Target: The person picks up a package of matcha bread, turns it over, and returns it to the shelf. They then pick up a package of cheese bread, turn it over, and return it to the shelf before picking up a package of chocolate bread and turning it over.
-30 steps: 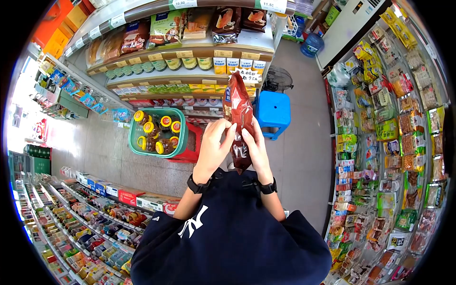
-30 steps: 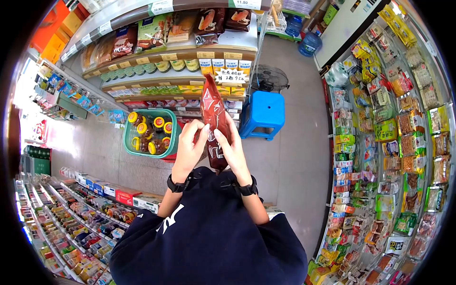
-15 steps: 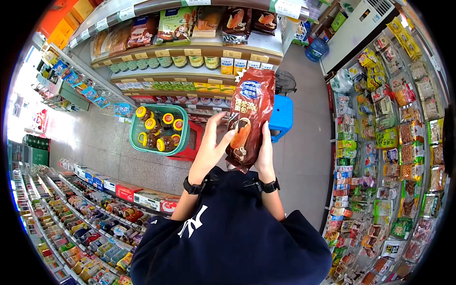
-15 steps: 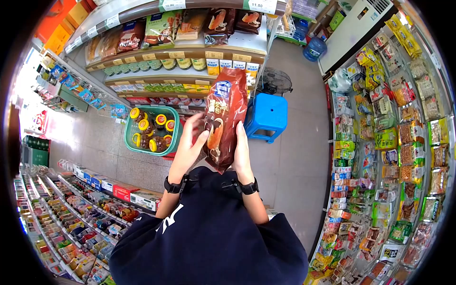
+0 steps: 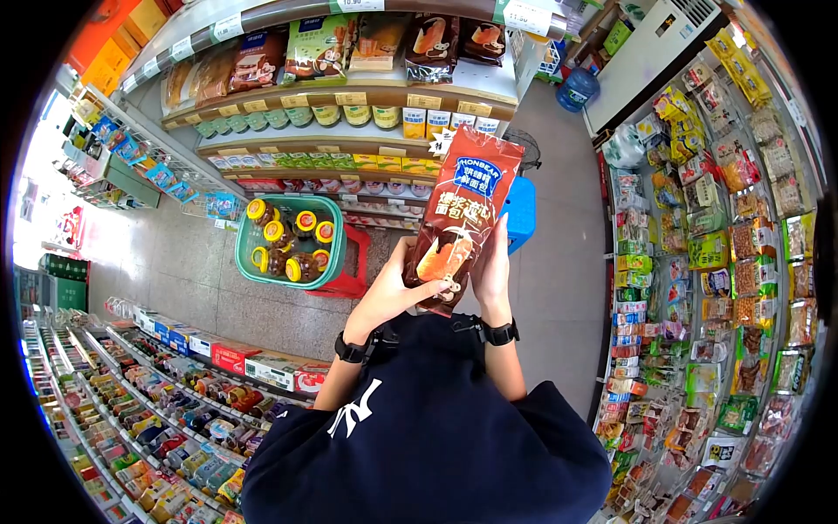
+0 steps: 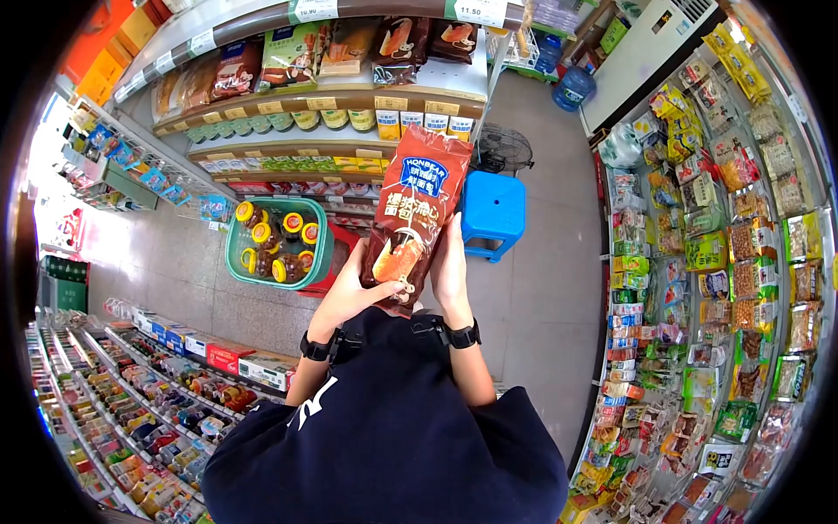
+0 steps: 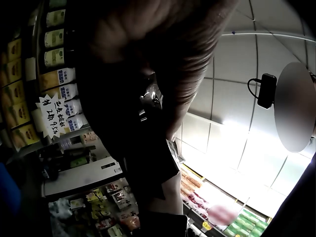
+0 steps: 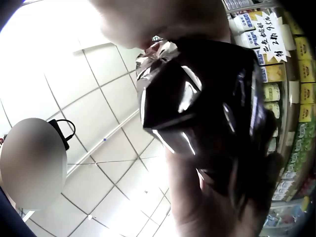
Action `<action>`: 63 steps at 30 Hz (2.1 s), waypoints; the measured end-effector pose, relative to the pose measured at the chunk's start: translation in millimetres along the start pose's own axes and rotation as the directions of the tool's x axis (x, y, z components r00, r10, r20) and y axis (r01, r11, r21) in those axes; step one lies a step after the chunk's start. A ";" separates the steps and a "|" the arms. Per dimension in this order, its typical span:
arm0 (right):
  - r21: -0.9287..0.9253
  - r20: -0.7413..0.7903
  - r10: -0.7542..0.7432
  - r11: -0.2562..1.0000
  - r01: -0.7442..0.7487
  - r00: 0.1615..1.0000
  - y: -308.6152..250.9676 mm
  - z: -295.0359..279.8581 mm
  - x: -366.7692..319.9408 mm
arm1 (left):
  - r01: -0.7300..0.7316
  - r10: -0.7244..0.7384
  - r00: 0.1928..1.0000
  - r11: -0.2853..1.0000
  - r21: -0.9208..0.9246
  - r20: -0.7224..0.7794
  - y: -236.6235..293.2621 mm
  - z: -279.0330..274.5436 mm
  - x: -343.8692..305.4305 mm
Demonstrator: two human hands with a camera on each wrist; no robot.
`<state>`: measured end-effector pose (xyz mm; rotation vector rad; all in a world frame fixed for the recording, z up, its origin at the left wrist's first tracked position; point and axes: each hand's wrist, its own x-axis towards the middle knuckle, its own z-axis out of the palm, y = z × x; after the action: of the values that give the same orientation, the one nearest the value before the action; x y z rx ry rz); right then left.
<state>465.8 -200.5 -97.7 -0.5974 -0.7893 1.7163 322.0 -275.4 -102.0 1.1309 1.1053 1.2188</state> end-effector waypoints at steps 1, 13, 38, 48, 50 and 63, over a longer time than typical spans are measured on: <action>0.039 0.032 -0.029 0.999 0.028 0.999 -4.1 0.0 3.1 | 0.004 -0.004 1.000 1.000 0.000 0.006 -1.1 -0.8 0.3; -0.047 -0.032 -0.187 0.982 0.186 0.982 -34.7 -15.7 32.7 | 0.031 -0.032 0.996 0.999 0.007 0.080 4.1 -8.8 -11.0; -0.149 -0.039 -0.106 0.984 0.099 0.994 -43.1 8.4 24.7 | -0.004 0.004 1.000 1.000 -0.006 0.022 -12.8 -9.5 -25.4; -0.053 -0.084 -0.102 0.994 0.098 0.991 -37.6 8.2 28.0 | -0.019 0.019 1.000 1.000 0.022 -0.001 -22.9 -11.9 -25.2; -0.062 -0.088 -0.102 0.993 0.097 0.991 -37.6 10.2 28.2 | -0.008 0.008 1.000 1.000 -0.019 -0.002 -24.5 -13.0 -25.0; -0.208 -0.038 0.000 0.978 -0.008 0.999 -37.0 5.8 29.6 | 0.005 -0.004 1.000 0.999 -0.041 0.011 -21.1 -14.5 -25.8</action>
<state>476.7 -166.7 -65.9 -0.7723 -0.9483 1.6326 309.0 -301.1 -124.2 1.1022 1.0698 1.2250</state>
